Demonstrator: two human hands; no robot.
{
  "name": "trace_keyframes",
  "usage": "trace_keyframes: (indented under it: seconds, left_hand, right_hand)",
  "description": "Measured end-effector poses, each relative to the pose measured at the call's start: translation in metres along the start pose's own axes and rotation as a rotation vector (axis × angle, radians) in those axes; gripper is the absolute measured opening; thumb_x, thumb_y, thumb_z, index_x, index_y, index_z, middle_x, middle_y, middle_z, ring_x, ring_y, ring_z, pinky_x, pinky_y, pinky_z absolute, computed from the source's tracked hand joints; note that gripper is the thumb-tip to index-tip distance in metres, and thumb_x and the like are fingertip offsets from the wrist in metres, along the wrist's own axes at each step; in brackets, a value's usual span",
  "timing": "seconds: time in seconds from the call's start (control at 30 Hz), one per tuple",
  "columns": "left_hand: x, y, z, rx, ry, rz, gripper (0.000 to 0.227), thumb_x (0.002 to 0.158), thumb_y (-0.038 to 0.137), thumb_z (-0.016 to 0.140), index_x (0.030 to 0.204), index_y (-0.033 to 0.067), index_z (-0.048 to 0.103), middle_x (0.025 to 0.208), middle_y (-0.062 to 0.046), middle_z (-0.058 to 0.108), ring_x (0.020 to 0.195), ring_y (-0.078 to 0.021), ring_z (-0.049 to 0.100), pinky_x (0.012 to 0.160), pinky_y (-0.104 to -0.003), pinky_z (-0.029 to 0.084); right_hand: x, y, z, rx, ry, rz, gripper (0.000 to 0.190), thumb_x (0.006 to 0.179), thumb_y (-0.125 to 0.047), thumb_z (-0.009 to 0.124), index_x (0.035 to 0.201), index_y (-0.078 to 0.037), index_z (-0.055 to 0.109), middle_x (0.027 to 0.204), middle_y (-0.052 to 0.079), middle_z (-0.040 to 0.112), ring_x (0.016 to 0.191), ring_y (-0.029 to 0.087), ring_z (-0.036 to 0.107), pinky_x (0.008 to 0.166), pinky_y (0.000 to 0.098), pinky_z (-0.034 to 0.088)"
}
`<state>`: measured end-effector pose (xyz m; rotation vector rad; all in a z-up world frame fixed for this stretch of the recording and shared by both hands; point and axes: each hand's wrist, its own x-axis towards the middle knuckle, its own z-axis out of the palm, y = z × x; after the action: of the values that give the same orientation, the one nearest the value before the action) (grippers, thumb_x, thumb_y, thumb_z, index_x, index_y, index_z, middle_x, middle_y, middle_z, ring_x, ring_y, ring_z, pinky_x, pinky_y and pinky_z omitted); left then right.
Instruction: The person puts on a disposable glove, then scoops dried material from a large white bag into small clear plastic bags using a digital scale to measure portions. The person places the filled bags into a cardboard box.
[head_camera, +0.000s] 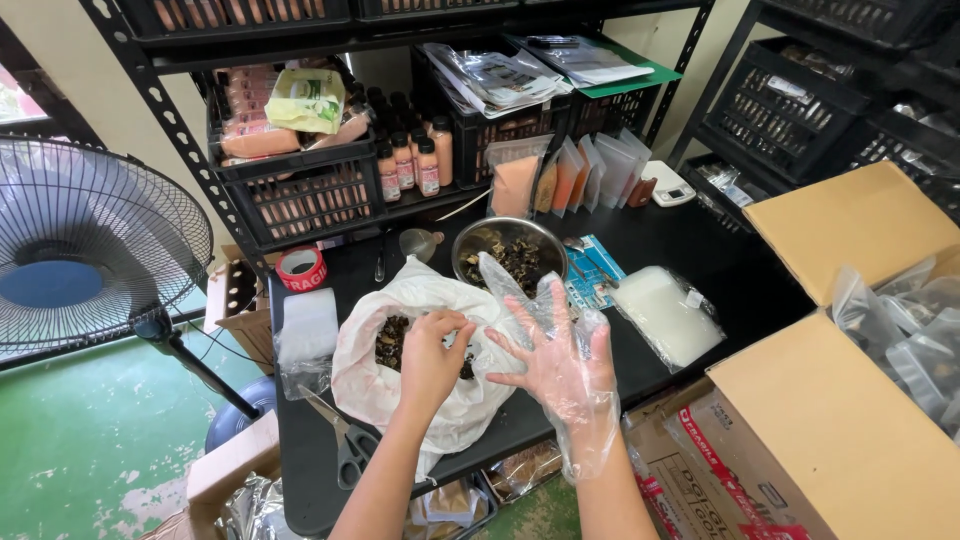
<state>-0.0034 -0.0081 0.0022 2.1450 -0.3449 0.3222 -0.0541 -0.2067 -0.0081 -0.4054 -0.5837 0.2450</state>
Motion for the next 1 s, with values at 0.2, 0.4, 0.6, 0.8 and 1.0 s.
trace_keyframes:
  seconds: [0.2,0.4,0.6,0.8,1.0]
  left_hand:
    - [0.005,-0.003,0.012,-0.103,0.085,-0.035,0.014,0.074,0.017,0.089,0.076,0.0144,0.075,0.093,0.001,0.073,0.088,-0.0199,0.066,0.086,-0.035,0.054]
    - [0.009,0.007,0.014,-0.356,-0.169,-0.151,0.018,0.086,0.008,0.075,0.094,0.0227,0.08,0.091,0.004,0.082,0.09,-0.0057,0.068,0.088,-0.023,0.047]
    - [0.015,0.001,0.018,-0.209,-0.175,-0.064,0.02,0.078,0.017,0.086,0.094,0.0198,0.074,0.081,0.001,0.081,0.085,-0.0179,0.072,0.083,-0.03,0.052]
    - [0.025,-0.009,0.002,-0.488,0.014,-0.215,0.018,0.083,0.017,0.084,0.096,0.0122,0.073,0.077,0.003,0.075,0.073,-0.0052,0.058,0.072,-0.021,0.043]
    - [0.009,0.02,0.007,-0.306,-0.154,-0.083,0.019,0.075,0.023,0.09,0.092,0.0174,0.084,0.088,-0.005,0.076,0.078,-0.0169,0.061,0.074,-0.03,0.053]
  right_hand:
    - [-0.012,-0.002,-0.003,0.007,0.02,-0.042,0.088,0.089,-0.072,0.067,0.158,-0.054,0.017,0.168,0.02,0.008,0.145,0.062,0.015,0.1,0.0856,0.03]
    - [-0.019,-0.008,0.005,0.016,0.051,-0.063,0.09,0.088,-0.071,0.069,0.159,-0.05,0.018,0.167,0.022,0.012,0.144,0.061,0.025,0.099,0.084,0.034]
    - [-0.029,-0.014,-0.001,-0.041,0.073,-0.07,0.095,0.087,-0.076,0.068,0.159,-0.051,0.01,0.167,0.024,0.005,0.142,0.062,0.027,0.098,0.0839,0.037]
    - [-0.029,-0.02,0.015,-0.023,0.028,-0.071,0.094,0.089,-0.07,0.073,0.159,-0.051,0.014,0.167,0.022,0.01,0.14,0.06,0.036,0.097,0.086,0.032]
    - [-0.035,-0.023,0.008,-0.028,0.024,-0.066,0.096,0.088,-0.072,0.074,0.158,-0.053,0.011,0.168,0.022,0.005,0.141,0.062,0.03,0.099,0.0885,0.029]
